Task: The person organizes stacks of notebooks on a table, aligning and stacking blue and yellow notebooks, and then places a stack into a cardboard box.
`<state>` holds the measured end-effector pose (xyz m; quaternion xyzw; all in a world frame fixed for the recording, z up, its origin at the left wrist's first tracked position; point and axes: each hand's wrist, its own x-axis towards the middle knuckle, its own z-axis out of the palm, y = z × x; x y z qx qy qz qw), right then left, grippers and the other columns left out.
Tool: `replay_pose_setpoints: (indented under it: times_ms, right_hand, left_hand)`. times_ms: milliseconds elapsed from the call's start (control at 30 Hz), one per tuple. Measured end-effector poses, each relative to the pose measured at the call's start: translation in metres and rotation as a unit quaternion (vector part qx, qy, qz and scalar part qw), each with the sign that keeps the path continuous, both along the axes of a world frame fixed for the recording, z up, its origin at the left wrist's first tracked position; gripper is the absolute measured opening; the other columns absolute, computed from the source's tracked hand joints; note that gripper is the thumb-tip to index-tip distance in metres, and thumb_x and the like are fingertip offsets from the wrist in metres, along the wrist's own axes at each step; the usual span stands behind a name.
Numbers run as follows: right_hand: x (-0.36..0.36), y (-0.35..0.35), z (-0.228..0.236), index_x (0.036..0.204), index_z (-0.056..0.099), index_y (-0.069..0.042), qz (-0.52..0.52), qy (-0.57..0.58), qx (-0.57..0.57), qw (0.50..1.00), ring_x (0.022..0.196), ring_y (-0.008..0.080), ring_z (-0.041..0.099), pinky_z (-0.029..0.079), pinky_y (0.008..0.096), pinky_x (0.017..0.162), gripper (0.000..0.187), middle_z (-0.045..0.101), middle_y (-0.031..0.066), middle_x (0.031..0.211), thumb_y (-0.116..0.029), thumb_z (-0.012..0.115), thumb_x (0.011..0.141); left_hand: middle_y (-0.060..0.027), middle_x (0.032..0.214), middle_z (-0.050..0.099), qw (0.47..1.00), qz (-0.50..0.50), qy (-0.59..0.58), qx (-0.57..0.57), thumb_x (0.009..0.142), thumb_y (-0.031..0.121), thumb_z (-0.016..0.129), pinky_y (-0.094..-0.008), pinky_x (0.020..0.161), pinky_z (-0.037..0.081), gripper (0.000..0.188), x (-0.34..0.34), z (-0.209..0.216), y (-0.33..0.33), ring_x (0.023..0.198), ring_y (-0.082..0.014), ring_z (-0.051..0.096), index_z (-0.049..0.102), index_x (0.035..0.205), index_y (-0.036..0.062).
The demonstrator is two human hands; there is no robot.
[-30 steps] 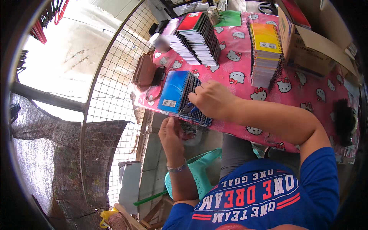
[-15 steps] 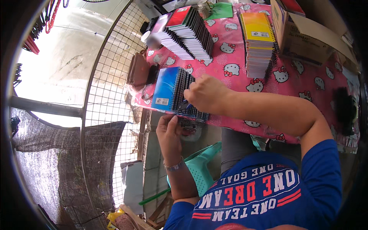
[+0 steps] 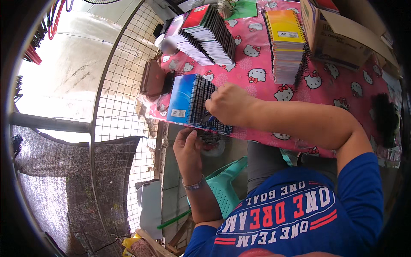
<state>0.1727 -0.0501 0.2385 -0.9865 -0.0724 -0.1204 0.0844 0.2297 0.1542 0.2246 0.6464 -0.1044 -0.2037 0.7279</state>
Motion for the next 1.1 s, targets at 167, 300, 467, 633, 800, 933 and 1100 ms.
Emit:
replay_pose_setpoints:
  times_ms: [167,300,467,633,800,933,1100]
  right_hand:
    - [-0.003,-0.01,-0.014,0.079,0.061,-0.008,-0.021,-0.241,-0.048,0.969,0.077,0.0243,0.065,0.05,0.0358,0.075,0.011,0.065,0.0085,0.08,-0.016,0.053,0.081]
    - [0.002,-0.001,-0.005,0.079,0.061,-0.008,-0.008,-0.207,-0.081,0.975,0.079,0.0242,0.064,0.049,0.0376,0.078,0.011,0.064,0.0084,0.079,-0.016,0.053,0.082]
    - [0.001,-0.004,-0.01,0.079,0.062,-0.008,0.001,-0.027,0.028,0.999,0.081,0.0231,0.064,0.049,0.0422,0.081,0.012,0.063,0.0081,0.077,-0.016,0.053,0.081]
    - [-0.003,-0.01,-0.022,0.076,0.062,-0.007,0.0,-0.256,-0.059,0.965,0.073,0.0241,0.064,0.051,0.0397,0.072,0.011,0.064,0.0089,0.072,-0.015,0.054,0.079]
    - [0.001,0.001,-0.013,0.077,0.063,-0.007,0.003,-0.066,-0.063,0.996,0.077,0.023,0.064,0.05,0.0391,0.077,0.012,0.064,0.0088,0.076,-0.015,0.055,0.079]
    - [-0.003,-0.005,-0.024,0.076,0.063,-0.007,0.004,-0.077,-0.026,0.997,0.077,0.0225,0.064,0.05,0.0373,0.073,0.014,0.064,0.0082,0.074,-0.017,0.054,0.08]
    - [-0.002,-0.004,-0.033,0.075,0.064,-0.007,-0.004,-0.256,-0.08,0.963,0.074,0.0235,0.064,0.05,0.037,0.069,0.015,0.063,0.0076,0.071,-0.017,0.054,0.08]
  left_hand:
    - [-0.0015,0.074,0.056,0.996,-0.006,0.07,-0.052,0.089,0.005,0.061,-0.0222,0.05,0.038,0.011,0.001,-0.004,-0.001,0.055,-0.0084,0.047,0.058,0.099,0.0036]
    - [-0.0011,0.078,0.059,0.999,-0.028,0.028,0.027,0.088,0.006,0.063,-0.0225,0.052,0.04,0.01,-0.009,0.004,-0.01,0.058,-0.0088,0.049,0.058,0.097,0.0044]
    - [0.0003,0.079,0.059,0.998,-0.016,0.061,-0.016,0.088,0.006,0.064,-0.0207,0.052,0.039,0.009,-0.006,-0.001,-0.006,0.059,-0.0073,0.049,0.058,0.094,0.0058]
    - [0.0007,0.079,0.058,0.996,-0.041,0.073,-0.017,0.087,0.004,0.064,-0.0202,0.052,0.038,0.009,-0.008,0.003,-0.009,0.061,-0.0065,0.049,0.059,0.094,0.0051]
    - [0.0002,0.078,0.058,0.997,-0.04,0.012,0.057,0.086,0.002,0.065,-0.0211,0.052,0.038,0.009,-0.005,-0.004,-0.009,0.059,-0.0071,0.047,0.059,0.093,0.0048]
    - [-0.0003,0.078,0.059,0.999,-0.024,0.047,0.012,0.085,0.001,0.066,-0.0212,0.053,0.039,0.011,-0.003,-0.007,-0.005,0.059,-0.007,0.049,0.059,0.093,0.0044]
    - [-0.0019,0.078,0.061,0.997,-0.007,0.078,0.012,0.086,0.001,0.064,-0.0216,0.053,0.041,0.008,-0.01,-0.003,-0.014,0.059,-0.0088,0.052,0.059,0.091,0.0044]
